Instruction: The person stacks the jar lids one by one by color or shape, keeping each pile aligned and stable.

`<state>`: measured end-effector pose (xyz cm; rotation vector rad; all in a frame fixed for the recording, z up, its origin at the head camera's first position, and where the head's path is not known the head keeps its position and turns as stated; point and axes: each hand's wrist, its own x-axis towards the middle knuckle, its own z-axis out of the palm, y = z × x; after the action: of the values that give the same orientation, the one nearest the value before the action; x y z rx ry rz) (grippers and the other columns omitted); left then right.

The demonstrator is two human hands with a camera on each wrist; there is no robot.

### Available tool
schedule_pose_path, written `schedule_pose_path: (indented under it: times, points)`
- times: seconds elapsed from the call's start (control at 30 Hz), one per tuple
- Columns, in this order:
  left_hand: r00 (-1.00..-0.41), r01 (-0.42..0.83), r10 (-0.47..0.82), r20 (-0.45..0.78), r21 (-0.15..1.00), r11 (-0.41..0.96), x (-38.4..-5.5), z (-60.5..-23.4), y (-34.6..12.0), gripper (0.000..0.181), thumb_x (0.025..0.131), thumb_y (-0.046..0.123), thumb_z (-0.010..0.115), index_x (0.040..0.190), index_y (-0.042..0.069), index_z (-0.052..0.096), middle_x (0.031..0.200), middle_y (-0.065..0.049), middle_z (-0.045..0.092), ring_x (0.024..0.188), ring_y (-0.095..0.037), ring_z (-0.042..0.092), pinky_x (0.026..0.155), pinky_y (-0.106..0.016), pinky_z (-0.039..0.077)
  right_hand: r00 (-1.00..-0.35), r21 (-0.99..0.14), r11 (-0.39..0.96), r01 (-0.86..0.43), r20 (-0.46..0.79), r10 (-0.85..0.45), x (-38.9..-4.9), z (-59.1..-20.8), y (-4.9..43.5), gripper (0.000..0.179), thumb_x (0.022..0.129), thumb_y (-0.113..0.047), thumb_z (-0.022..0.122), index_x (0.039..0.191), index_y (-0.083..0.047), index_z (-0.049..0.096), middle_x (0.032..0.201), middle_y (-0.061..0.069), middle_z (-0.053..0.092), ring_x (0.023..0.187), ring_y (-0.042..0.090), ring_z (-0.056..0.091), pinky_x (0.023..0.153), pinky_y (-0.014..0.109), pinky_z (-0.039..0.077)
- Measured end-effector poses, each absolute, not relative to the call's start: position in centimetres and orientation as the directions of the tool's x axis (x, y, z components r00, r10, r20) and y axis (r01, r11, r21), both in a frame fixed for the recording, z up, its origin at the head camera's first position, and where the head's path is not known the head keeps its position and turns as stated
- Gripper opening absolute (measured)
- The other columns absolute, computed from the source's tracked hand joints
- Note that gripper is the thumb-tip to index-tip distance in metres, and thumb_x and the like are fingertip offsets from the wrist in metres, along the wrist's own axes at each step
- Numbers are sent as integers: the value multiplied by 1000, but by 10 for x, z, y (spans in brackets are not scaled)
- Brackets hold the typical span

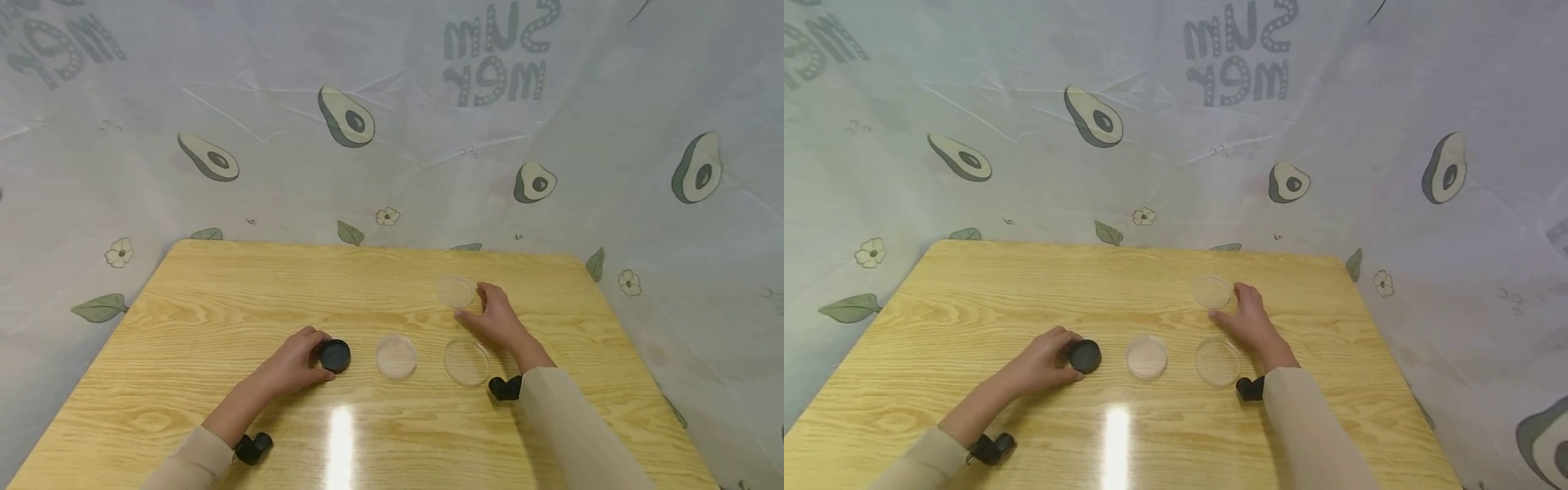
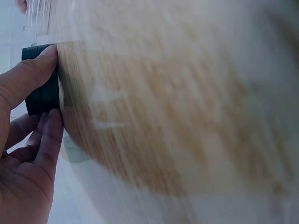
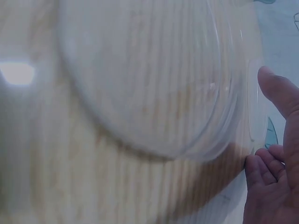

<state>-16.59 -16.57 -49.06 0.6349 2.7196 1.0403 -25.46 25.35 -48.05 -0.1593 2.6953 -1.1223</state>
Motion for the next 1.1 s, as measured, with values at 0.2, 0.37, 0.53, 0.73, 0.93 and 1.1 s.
schedule_pose_path:
  times: [0.2,0.37,0.53,0.73,0.93,1.1]
  points:
    - [-894,329,447,-1,677,658,-167,-491,-168,52,83,23,90,124,1,67,110,-9,62,97,-16,64,85,-31,57,-967,-661,750,-21,-176,-182,-265,-476,244,99,101,-40,70,163,11,13,165,36,20,154,53,21,122,66,31]
    - [-893,324,450,-6,687,651,-168,-491,-167,52,84,22,90,125,1,67,111,-10,62,97,-16,64,84,-30,57,-968,-624,781,-13,-187,-166,-271,-476,242,100,99,-41,71,162,11,14,164,37,20,154,54,16,121,69,28]
    - [-894,324,449,-9,680,658,-169,-491,-167,53,83,22,91,125,0,67,110,-9,63,97,-16,64,84,-30,57,-972,-610,792,-26,-169,-162,-272,-476,239,98,97,-39,73,161,12,19,160,37,27,149,53,22,118,69,32]
    - [-892,320,453,-12,691,648,-169,-492,-167,52,84,21,90,125,0,67,110,-9,62,97,-17,65,84,-30,57,-977,-589,807,-29,-155,-148,-273,-479,236,96,96,-39,75,159,11,24,156,37,30,144,52,27,114,69,37]
    - [-891,320,455,-11,696,643,-170,-492,-167,51,83,20,90,124,0,67,108,-9,62,96,-16,66,84,-30,58,-981,-575,818,-30,-142,-136,-276,-483,234,96,96,-40,74,159,12,24,158,38,28,146,54,24,116,69,35]
    - [-895,317,447,-12,686,654,-169,-492,-167,52,83,20,90,124,-1,67,109,-9,62,96,-16,65,83,-30,57,-985,-562,826,-33,-124,-123,-277,-484,230,93,96,-38,74,157,14,27,156,39,30,144,53,27,117,67,36]
